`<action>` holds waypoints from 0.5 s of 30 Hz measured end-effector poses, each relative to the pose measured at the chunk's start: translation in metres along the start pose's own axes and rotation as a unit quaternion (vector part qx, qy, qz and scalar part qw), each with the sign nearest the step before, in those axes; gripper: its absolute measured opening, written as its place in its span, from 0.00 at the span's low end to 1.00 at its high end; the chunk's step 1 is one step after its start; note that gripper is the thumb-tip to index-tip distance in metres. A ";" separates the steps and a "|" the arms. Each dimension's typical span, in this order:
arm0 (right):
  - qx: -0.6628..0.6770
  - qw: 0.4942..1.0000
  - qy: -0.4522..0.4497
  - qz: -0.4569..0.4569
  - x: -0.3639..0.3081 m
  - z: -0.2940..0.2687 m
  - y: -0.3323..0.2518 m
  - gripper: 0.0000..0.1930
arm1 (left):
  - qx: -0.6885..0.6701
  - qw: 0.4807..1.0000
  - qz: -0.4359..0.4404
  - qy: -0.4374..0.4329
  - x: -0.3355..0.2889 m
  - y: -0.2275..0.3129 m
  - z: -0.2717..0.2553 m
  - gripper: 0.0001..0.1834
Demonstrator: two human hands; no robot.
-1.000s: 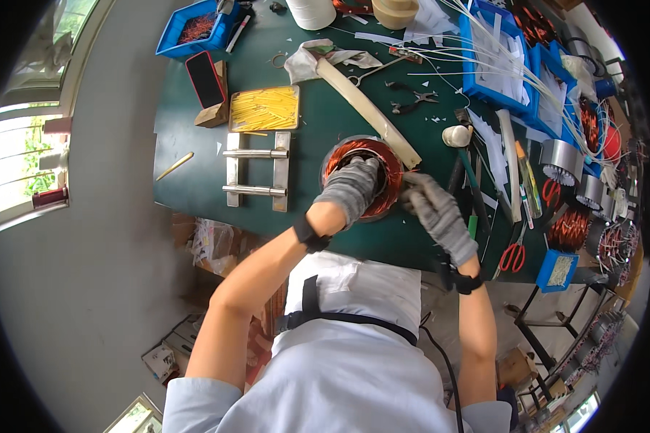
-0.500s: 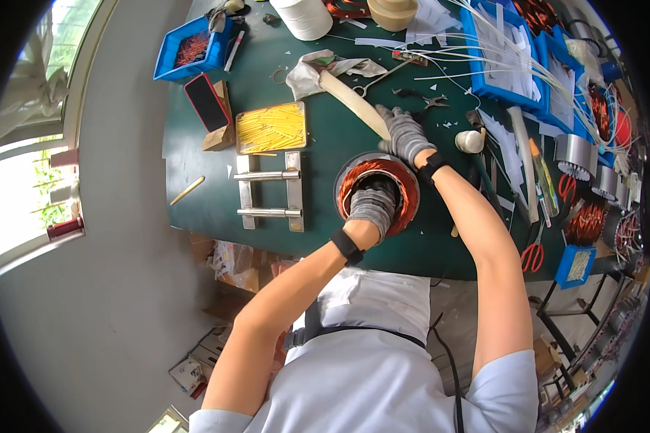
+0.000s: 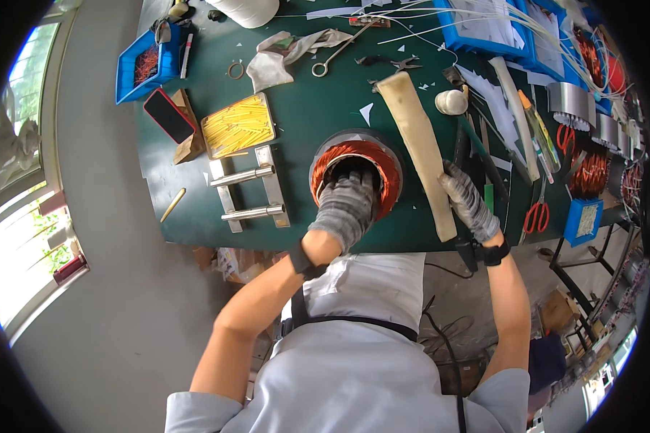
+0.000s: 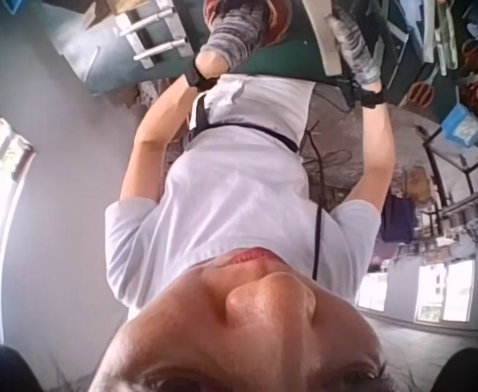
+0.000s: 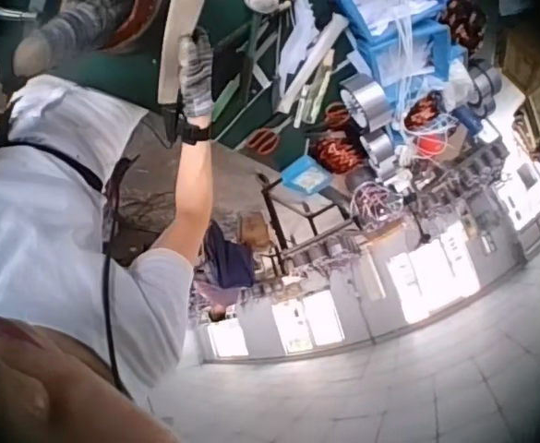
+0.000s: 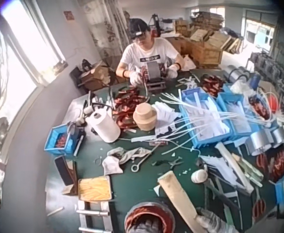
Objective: The recorder is assembling and shaping the copper windings of a motor stator using a hammer, a wooden shaping tool, and scissors.
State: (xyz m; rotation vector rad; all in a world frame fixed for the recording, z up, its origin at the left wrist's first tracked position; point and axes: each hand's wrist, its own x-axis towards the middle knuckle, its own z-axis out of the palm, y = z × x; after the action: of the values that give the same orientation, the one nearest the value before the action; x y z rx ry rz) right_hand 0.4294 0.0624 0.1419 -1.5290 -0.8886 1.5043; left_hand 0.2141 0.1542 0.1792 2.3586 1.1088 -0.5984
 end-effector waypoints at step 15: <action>0.293 0.930 0.044 0.216 0.001 -0.032 0.001 0.20 | 0.126 0.745 0.655 -0.010 0.067 -0.056 -0.034 0.12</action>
State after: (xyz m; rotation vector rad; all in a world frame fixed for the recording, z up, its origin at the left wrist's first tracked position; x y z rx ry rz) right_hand 0.4616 0.0611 0.1395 -1.3614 -0.0102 1.7815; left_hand 0.2154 0.2451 0.1566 2.5859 -0.8105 -0.1937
